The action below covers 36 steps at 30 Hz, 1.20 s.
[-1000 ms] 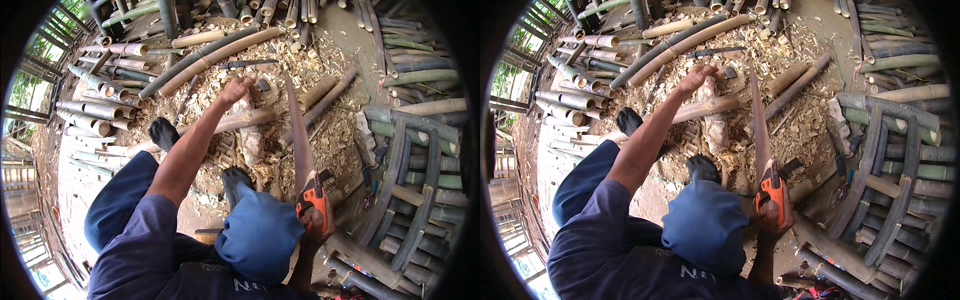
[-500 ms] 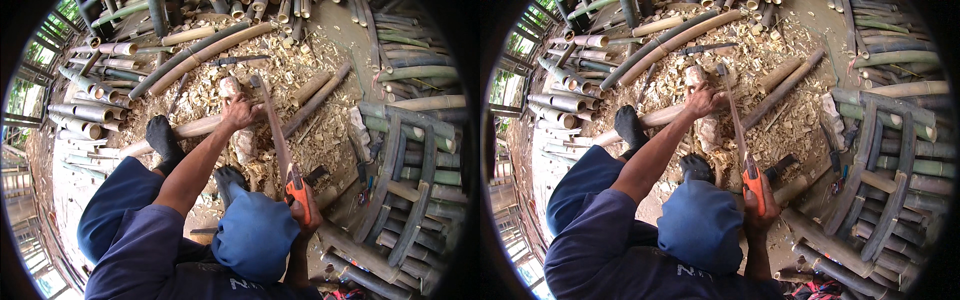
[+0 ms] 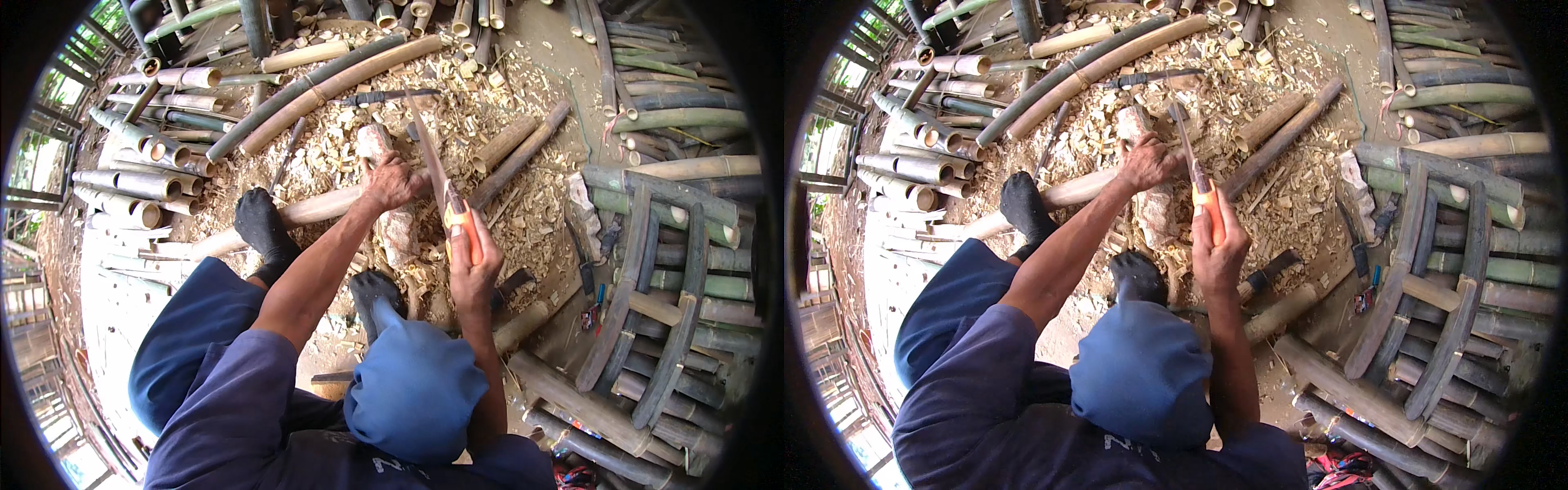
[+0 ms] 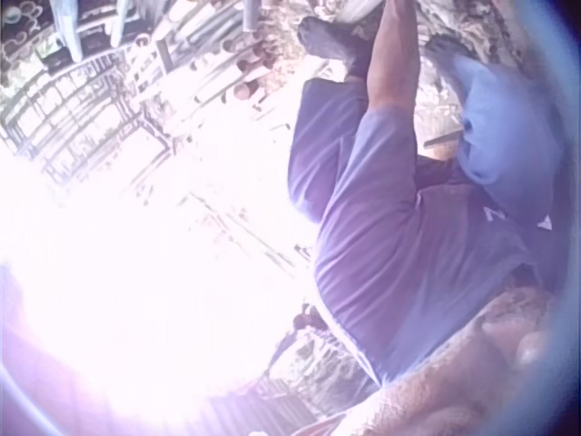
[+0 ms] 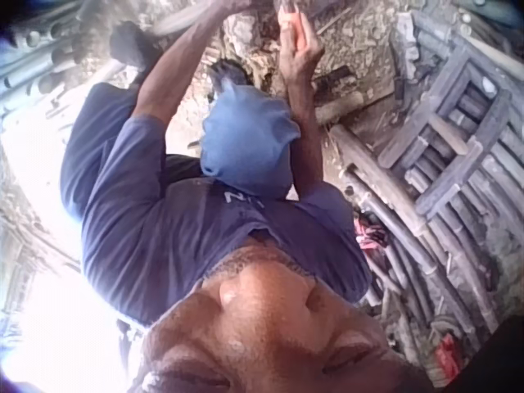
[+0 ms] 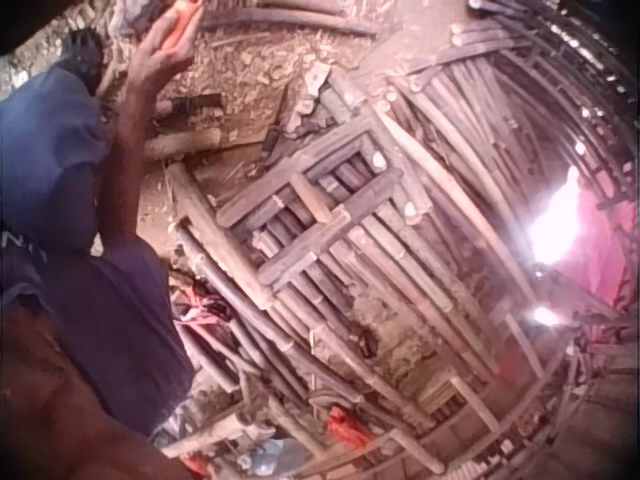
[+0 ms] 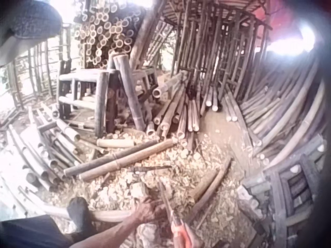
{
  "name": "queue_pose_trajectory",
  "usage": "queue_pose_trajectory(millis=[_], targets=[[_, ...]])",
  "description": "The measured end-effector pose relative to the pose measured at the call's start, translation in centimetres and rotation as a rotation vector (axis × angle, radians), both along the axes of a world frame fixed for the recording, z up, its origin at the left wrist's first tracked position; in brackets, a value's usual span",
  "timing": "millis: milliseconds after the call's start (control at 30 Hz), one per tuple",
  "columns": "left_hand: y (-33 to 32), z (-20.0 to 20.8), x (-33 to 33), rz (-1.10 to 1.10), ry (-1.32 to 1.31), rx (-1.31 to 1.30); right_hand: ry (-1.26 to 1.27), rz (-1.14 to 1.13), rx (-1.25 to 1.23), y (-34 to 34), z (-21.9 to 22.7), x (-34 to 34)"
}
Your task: The person uses a hand saw to cut a bamboo pole, then uses a chisel and a wooden mallet to split the pole lengthwise. They continue to split the bamboo into smaller strips using the chisel and mallet.
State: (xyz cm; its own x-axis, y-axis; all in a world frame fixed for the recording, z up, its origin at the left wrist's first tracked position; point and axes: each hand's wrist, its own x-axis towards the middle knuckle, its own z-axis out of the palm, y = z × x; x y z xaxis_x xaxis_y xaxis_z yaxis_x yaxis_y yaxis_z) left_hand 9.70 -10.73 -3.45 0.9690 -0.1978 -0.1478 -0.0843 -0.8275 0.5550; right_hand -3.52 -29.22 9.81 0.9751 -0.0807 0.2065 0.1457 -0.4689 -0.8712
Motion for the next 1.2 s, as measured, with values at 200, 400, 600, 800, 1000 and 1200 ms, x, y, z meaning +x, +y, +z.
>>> queue_pose_trajectory(millis=[200, 400, 600, 800, 1000, 1200], targets=[[-0.4, 0.6, -0.6, -0.017, 0.059, 0.259, -0.237, 0.160, -0.524, -4.1, 1.4, -8.8], [-1.5, 0.9, -0.7, 0.109, 0.034, 0.193, -0.030, 0.076, -0.029, -0.5, 0.4, -2.0], [-0.9, 1.2, -1.0, 0.118, 0.014, 0.186, -0.080, 0.064, -0.148, -4.9, -0.9, -9.3], [-0.7, 0.7, -0.7, 0.121, -0.017, 0.156, -0.001, 0.003, -0.119, -1.1, 1.6, -4.2], [-0.6, -0.2, -0.2, 0.109, 0.055, 0.175, -0.175, 0.116, -0.320, -4.2, -0.8, -9.1], [-1.6, -0.7, -0.5, 0.092, 0.016, 0.149, -0.071, 0.141, -0.053, 0.2, -1.5, -1.5]])
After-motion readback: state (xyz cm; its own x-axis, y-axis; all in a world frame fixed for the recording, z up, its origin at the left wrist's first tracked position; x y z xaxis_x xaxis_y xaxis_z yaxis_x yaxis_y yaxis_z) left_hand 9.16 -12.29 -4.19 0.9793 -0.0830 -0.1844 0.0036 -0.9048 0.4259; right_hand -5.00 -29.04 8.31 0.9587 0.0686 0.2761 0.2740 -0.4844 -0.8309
